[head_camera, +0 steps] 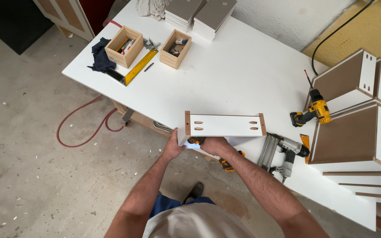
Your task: Assembling wooden drawer boxes using a power drill, nail gun, and speed square for alignment.
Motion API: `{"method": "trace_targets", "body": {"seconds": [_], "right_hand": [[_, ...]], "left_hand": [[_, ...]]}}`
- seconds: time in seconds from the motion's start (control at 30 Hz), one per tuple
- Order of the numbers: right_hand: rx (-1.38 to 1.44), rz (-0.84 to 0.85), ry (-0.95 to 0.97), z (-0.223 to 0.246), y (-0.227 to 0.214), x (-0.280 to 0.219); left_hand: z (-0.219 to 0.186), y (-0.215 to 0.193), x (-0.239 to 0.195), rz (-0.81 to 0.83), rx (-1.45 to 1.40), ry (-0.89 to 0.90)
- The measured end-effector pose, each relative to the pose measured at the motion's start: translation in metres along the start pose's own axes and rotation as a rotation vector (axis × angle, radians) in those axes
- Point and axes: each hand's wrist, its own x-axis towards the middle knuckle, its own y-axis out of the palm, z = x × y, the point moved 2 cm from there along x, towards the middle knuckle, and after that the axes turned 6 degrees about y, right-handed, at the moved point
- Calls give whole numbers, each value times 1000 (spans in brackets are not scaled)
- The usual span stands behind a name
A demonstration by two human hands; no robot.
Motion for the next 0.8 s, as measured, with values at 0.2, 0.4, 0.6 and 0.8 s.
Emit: {"method": "trace_targets", "body": {"seconds": [0.2,0.4,0.6,0.8], "right_hand": [[45,-11,-36,4,-5,-10],[19,-37,-31,1,1,-4],[-24,1,3,-8,14,16],[8,15,2,-2,9,13]], "left_hand": [[6,3,3,-6,-21,20],[7,3,5,-19,-20,29],[-5,0,-1,-10,-19,22],[-3,0,2,-4,4,-3]]}}
